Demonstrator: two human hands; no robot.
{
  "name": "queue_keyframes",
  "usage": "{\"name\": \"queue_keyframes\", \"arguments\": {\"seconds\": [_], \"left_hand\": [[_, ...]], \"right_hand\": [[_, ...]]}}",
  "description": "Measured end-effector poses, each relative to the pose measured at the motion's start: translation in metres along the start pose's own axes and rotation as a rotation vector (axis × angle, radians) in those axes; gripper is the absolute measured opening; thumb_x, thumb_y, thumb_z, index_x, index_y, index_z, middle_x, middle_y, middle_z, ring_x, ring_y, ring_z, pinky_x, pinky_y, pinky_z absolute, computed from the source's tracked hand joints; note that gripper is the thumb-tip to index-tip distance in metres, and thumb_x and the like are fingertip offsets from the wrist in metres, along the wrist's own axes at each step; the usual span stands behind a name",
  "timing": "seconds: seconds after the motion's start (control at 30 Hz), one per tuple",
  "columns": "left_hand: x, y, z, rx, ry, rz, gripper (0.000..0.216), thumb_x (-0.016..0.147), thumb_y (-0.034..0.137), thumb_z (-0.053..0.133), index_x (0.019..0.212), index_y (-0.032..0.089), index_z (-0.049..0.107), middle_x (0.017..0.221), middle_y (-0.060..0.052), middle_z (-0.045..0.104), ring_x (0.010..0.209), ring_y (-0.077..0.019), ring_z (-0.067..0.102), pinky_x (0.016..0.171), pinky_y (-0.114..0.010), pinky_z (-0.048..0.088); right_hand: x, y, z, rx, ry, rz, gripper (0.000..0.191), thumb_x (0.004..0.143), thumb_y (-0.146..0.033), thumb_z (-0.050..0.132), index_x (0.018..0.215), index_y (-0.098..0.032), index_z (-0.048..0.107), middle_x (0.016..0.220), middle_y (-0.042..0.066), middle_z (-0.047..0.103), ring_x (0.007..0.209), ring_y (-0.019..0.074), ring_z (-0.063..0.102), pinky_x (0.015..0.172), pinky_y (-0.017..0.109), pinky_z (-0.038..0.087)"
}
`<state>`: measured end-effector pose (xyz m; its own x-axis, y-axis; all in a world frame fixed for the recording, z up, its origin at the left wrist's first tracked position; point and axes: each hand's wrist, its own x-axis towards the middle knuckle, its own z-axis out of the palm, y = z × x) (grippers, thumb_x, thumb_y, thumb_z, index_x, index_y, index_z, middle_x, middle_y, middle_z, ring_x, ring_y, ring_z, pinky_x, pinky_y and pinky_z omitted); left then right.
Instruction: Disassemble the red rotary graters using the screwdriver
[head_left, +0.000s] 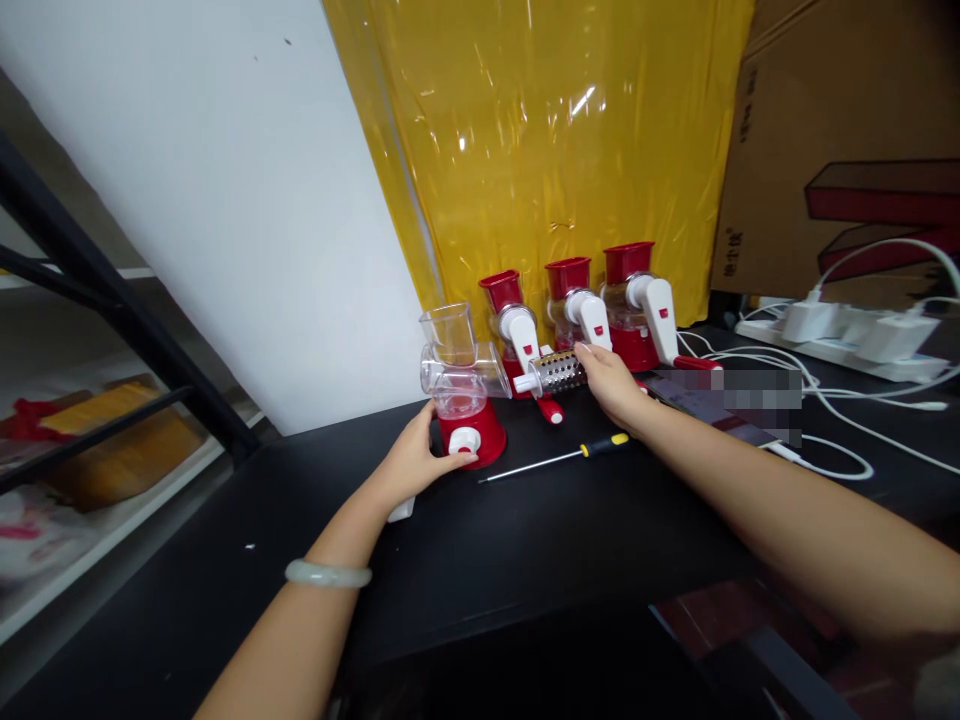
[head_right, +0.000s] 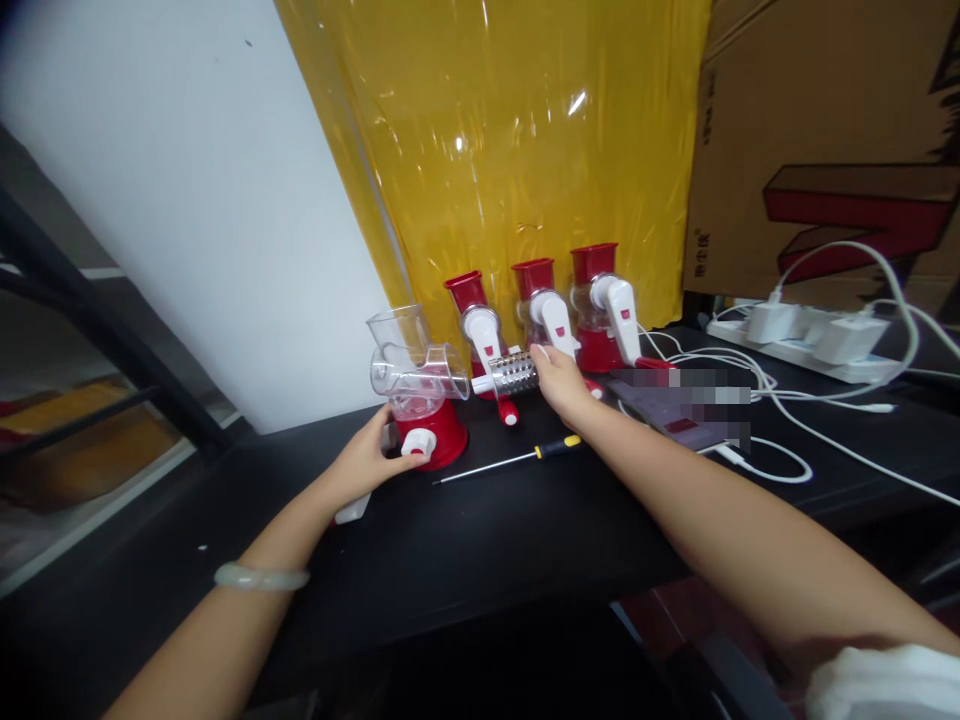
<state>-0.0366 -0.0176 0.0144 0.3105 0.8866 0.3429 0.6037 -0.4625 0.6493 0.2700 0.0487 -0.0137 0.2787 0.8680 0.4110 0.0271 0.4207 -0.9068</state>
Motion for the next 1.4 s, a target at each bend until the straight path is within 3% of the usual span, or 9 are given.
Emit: {"name": "queue_keyframes", "arguments": {"seconds": [0.3, 0.5, 0.73, 1.0, 1.4], "left_hand": [[0.000, -0.003, 0.000, 0.023, 0.004, 0.024, 0.086, 0.066, 0.037, 0.082, 0.142, 0.022, 0.047, 0.139, -0.013, 0.058, 0.128, -0.0323, 0.055, 0.113, -0.046, 0.038], [0.000, -0.002, -0.001, 0.028, -0.004, 0.028, 0.085, 0.067, 0.038, 0.081, 0.142, 0.021, 0.045, 0.141, -0.014, 0.056, 0.129, -0.0315, 0.054, 0.112, -0.044, 0.039], [0.000, -0.004, 0.000, 0.035, -0.006, 0.039, 0.084, 0.068, 0.039, 0.081, 0.142, 0.022, 0.046, 0.139, -0.013, 0.057, 0.127, -0.0311, 0.055, 0.111, -0.043, 0.040], [0.000, -0.004, -0.001, 0.083, -0.029, 0.065, 0.085, 0.070, 0.043, 0.078, 0.144, 0.020, 0.042, 0.140, -0.015, 0.056, 0.128, -0.0337, 0.055, 0.110, -0.051, 0.040], [0.001, -0.006, 0.000, 0.101, -0.029, 0.103, 0.083, 0.072, 0.042, 0.076, 0.145, 0.020, 0.041, 0.141, -0.016, 0.055, 0.128, -0.0337, 0.055, 0.109, -0.051, 0.041]], "right_hand": [[0.000, 0.005, 0.002, 0.000, -0.079, 0.049, 0.041, 0.078, -0.061, 0.057, 0.084, -0.021, 0.066, 0.086, 0.005, 0.071, 0.088, 0.0235, 0.063, 0.086, 0.036, 0.046], [0.002, -0.010, -0.006, -0.039, 0.069, -0.061, 0.033, 0.079, -0.053, 0.056, 0.072, -0.021, 0.057, 0.066, -0.001, 0.056, 0.069, 0.0169, 0.053, 0.068, 0.030, 0.040], [0.003, -0.031, -0.025, -0.410, 0.251, -0.321, 0.028, 0.087, -0.041, 0.050, 0.067, -0.022, 0.050, 0.059, -0.002, 0.047, 0.060, 0.0146, 0.043, 0.060, 0.029, 0.030], [-0.009, -0.032, -0.016, -0.767, 0.057, -0.258, 0.025, 0.090, -0.037, 0.042, 0.071, -0.022, 0.049, 0.065, 0.003, 0.054, 0.064, 0.0181, 0.048, 0.061, 0.029, 0.028], [-0.017, -0.018, -0.002, -0.763, 0.008, -0.199, 0.027, 0.094, -0.038, 0.038, 0.081, -0.021, 0.052, 0.078, 0.008, 0.064, 0.075, 0.0224, 0.057, 0.068, 0.030, 0.035]]}}
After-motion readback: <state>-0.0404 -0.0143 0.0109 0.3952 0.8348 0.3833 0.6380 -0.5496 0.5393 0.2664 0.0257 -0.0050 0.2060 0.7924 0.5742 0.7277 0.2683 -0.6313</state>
